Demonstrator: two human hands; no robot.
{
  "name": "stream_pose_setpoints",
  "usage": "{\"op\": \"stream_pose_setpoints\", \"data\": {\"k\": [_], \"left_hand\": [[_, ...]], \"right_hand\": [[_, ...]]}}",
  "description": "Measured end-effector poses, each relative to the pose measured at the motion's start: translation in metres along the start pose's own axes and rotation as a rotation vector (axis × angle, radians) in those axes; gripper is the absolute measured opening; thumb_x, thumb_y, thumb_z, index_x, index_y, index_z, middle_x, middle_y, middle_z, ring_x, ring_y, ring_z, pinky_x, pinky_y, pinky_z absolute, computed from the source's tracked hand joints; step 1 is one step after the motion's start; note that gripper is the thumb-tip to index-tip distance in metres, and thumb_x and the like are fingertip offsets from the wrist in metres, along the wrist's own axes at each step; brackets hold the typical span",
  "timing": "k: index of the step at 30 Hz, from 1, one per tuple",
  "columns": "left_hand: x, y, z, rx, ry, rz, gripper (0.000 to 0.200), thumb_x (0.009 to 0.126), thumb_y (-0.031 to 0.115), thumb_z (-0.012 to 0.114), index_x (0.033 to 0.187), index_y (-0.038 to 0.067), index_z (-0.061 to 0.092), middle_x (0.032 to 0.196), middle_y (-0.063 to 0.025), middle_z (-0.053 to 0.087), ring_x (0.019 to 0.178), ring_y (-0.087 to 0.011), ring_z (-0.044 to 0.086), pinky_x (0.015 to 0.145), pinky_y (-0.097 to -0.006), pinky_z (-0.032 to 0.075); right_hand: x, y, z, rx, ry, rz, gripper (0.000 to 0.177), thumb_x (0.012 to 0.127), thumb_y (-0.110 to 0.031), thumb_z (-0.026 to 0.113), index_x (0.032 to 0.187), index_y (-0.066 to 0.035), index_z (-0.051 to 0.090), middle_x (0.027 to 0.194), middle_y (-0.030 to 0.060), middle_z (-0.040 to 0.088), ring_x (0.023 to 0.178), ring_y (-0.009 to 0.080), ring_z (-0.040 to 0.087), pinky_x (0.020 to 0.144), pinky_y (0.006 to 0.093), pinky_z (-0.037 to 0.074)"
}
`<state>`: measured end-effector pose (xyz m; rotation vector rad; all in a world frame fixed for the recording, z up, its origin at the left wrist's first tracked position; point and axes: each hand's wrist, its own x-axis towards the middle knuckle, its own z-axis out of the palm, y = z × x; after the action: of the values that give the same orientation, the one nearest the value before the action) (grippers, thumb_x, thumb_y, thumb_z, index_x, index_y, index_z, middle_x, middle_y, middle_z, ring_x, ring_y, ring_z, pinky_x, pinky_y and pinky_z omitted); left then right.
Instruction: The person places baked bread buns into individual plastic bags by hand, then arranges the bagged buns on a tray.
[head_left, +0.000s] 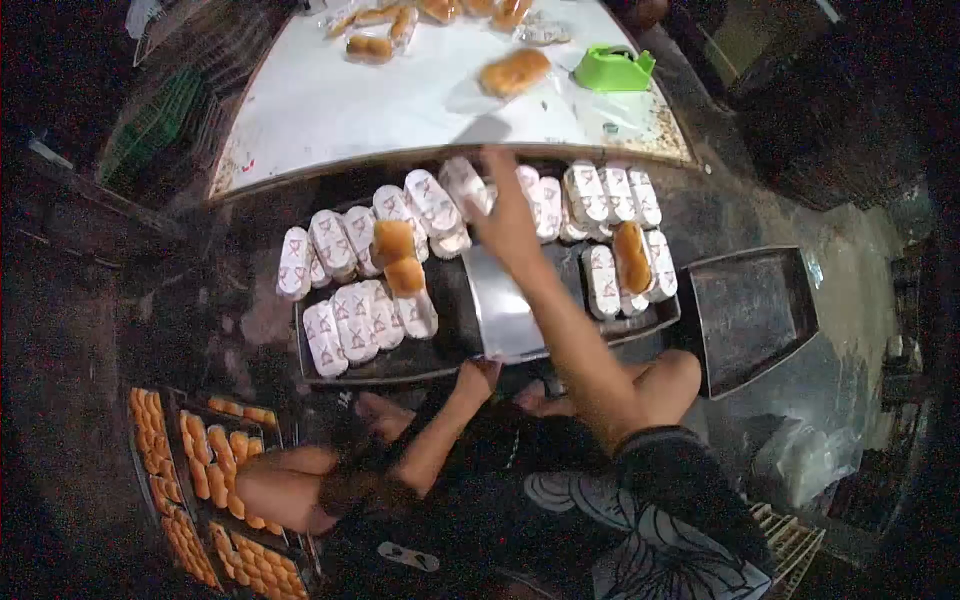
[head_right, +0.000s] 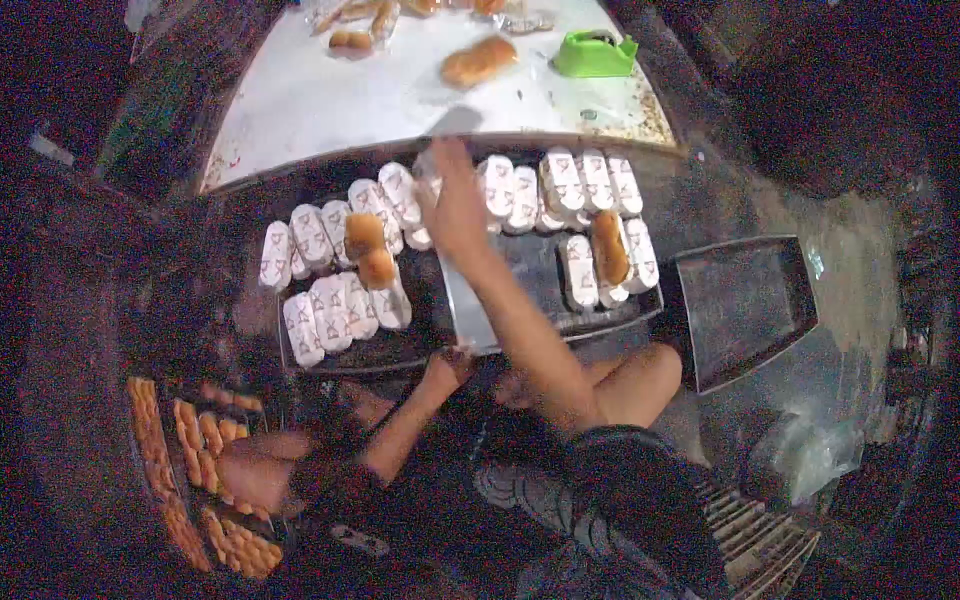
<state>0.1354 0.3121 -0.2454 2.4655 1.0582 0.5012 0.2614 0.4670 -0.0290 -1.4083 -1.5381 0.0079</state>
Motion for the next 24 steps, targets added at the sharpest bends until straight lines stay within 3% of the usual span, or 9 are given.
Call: {"op": "stream_pose_setpoints", "data": {"k": [2,4,7,13,16,19,21,23,24], "left_hand": [[0.006,0.001,-0.029,-0.342,-0.119,-0.510,0.013,0.076,0.012,0.052,0.083,0.001,0.055,0.085,-0.0160,0.057,0.078,-0.0327,0.056,0.066,-0.0385,0.045],[0.003,-0.010,-0.061,-0.224,-0.104,-0.313,0.012,0.075,0.013,0.053,0.079,0.002,0.056,0.081,-0.0144,0.058,0.075,-0.0333,0.057,0.064,-0.0384,0.045],[0.003,-0.009,-0.091,-0.185,-0.130,-0.228,0.012,0.073,0.015,0.057,0.074,0.003,0.058,0.072,-0.0127,0.059,0.068,-0.0319,0.058,0.060,-0.0357,0.046],[0.027,0.049,-0.143,-0.552,-0.021,-0.402,0.015,0.068,0.008,0.066,0.081,0.002,0.062,0.067,-0.0100,0.056,0.058,-0.0175,0.056,0.055,-0.0273,0.043],[0.025,0.068,-0.151,-0.525,0.318,-0.478,0.012,0.071,0.009,0.063,0.077,0.000,0.061,0.065,-0.0089,0.053,0.059,-0.0169,0.051,0.054,-0.0255,0.041],[0.017,0.070,-0.137,-0.552,0.533,-0.362,0.021,0.074,0.013,0.061,0.093,0.002,0.059,0.076,-0.0085,0.055,0.067,-0.0175,0.052,0.059,-0.0263,0.041],[0.023,0.053,-0.121,-1.352,0.844,-0.643,0.050,0.080,0.011,0.054,0.125,0.008,0.033,0.097,-0.0075,0.051,0.077,-0.0219,0.053,0.071,-0.0307,0.045],[0.014,0.023,-0.160,-2.046,0.721,-0.732,0.044,0.084,0.012,0.048,0.124,0.007,0.032,0.100,-0.0097,0.049,0.090,-0.0232,0.051,0.079,-0.0334,0.045],[-0.005,-0.011,-0.163,-1.899,0.722,-0.810,0.042,0.085,0.014,0.046,0.124,0.008,0.031,0.103,-0.0108,0.047,0.096,-0.0233,0.048,0.082,-0.0363,0.043]], "right_hand": [[-0.062,0.004,-0.008,0.194,-0.386,0.150,0.046,0.075,-0.016,0.060,0.115,0.001,0.043,0.110,0.0202,0.051,0.101,0.0314,0.051,0.084,0.0361,0.040],[-0.143,0.007,-0.026,0.458,-0.816,0.646,0.030,0.076,-0.021,0.061,0.099,-0.001,0.057,0.085,0.0113,0.061,0.078,0.0174,0.058,0.071,0.0316,0.045],[-0.206,-0.016,-0.071,0.322,-1.130,0.568,0.021,0.077,-0.024,0.062,0.074,-0.004,0.055,0.059,0.0035,0.054,0.060,0.0127,0.051,0.057,0.0281,0.042],[-0.202,-0.026,-0.054,0.223,-0.491,0.625,0.018,0.080,-0.021,0.055,0.083,-0.004,0.050,0.054,0.0043,0.050,0.044,0.0112,0.047,0.040,0.0248,0.036],[-0.174,-0.021,-0.045,0.876,-0.568,1.413,0.026,0.084,-0.023,0.050,0.097,-0.001,0.055,0.054,-0.0006,0.048,0.044,0.0054,0.042,0.037,0.0203,0.031],[-0.136,-0.027,-0.011,1.176,-0.107,1.258,0.032,0.086,-0.024,0.047,0.106,0.001,0.051,0.082,0.0048,0.055,0.067,0.0103,0.049,0.054,0.0228,0.041],[-0.130,-0.062,0.005,1.334,-0.015,1.264,0.033,0.087,-0.023,0.046,0.111,0.000,0.048,0.102,0.0092,0.052,0.084,0.0141,0.049,0.069,0.0272,0.044],[-0.156,-0.077,0.025,1.974,-0.223,1.491,0.043,0.088,-0.035,0.040,0.112,-0.001,0.048,0.105,0.0100,0.054,0.091,0.0167,0.051,0.078,0.0297,0.041],[-0.164,-0.072,0.038,1.987,-0.214,1.500,0.043,0.088,-0.035,0.040,0.112,-0.001,0.048,0.105,0.0100,0.054,0.091,0.0167,0.051,0.078,0.0297,0.041]]}}
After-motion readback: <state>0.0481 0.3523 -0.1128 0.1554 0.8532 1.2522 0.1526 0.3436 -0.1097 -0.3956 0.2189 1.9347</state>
